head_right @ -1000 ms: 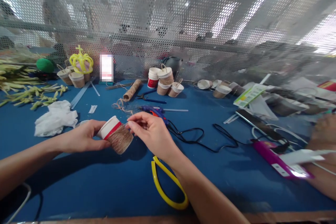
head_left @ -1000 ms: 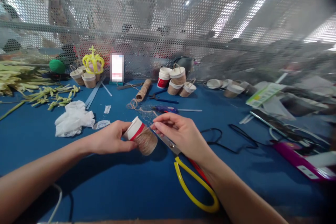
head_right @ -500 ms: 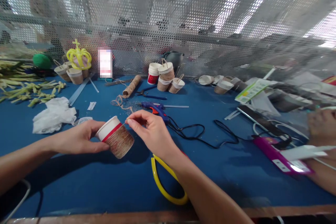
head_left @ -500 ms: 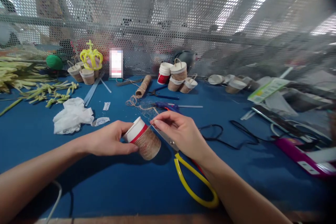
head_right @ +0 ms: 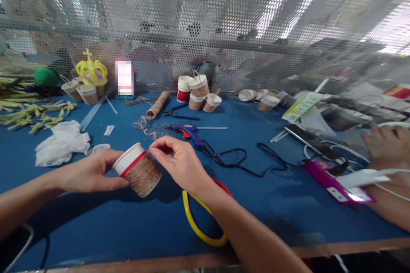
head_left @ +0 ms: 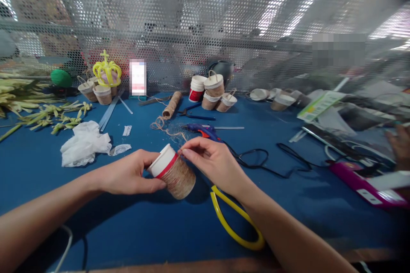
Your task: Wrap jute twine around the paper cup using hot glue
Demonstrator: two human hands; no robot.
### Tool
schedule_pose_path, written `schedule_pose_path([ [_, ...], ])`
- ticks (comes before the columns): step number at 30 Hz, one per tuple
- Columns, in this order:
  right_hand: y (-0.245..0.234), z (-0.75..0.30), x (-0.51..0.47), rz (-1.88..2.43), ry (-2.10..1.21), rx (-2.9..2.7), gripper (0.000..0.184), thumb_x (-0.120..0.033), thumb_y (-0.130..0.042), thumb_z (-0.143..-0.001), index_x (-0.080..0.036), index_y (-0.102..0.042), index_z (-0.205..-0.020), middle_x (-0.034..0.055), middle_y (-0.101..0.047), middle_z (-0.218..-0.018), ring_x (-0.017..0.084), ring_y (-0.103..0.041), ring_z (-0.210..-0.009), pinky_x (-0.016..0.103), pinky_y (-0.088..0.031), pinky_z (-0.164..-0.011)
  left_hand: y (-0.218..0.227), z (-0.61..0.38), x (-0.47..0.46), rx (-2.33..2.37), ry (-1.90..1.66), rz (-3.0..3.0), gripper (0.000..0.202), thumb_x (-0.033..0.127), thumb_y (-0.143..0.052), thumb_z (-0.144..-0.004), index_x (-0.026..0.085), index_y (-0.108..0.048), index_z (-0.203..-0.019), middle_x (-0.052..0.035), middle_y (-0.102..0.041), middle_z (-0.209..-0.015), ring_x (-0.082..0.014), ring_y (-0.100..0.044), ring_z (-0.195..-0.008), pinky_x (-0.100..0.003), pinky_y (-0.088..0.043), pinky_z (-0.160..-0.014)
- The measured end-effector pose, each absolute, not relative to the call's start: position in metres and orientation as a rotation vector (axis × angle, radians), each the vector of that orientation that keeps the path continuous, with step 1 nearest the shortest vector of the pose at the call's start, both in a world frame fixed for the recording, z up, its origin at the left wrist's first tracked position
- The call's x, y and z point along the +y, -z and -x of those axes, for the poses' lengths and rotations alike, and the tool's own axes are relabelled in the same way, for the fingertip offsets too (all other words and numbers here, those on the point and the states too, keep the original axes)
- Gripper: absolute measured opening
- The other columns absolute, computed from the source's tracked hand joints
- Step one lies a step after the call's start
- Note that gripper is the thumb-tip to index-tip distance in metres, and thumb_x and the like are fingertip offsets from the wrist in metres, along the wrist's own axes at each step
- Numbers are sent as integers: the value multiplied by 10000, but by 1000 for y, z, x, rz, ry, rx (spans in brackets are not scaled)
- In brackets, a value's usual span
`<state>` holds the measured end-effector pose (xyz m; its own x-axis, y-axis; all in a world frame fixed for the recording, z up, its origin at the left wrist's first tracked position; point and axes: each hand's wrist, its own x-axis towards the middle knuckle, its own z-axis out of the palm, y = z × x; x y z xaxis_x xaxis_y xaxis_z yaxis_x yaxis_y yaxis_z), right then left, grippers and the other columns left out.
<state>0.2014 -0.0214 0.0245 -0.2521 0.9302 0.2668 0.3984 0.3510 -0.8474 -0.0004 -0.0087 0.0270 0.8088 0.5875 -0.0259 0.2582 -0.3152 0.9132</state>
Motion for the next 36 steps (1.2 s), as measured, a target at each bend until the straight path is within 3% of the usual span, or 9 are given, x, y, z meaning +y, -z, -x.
schedule_pose_path([
  [10, -28, -199, -25, 1198, -795, -1871, 86, -192, -524, -786, -168, -605, -767, 1, -636, -734, 111, -576, -675, 213, -463, -622, -27, 1, -10, 612, -369, -1930, 176, 178, -524, -748, 90, -573, -893, -40, -622, -826, -127, -540, -718, -218, -453, -680],
  [36, -30, -199, -27, 1251, -749, -1923, 110, -194, -503, -789, -174, -611, -778, 8, -649, -750, 126, -584, -679, 243, -464, -632, -30, 1, -10, 596, -380, -1954, 204, 188, -519, -758, 100, -590, -928, -42, -638, -843, -131, -554, -733, -223, -457, -695],
])
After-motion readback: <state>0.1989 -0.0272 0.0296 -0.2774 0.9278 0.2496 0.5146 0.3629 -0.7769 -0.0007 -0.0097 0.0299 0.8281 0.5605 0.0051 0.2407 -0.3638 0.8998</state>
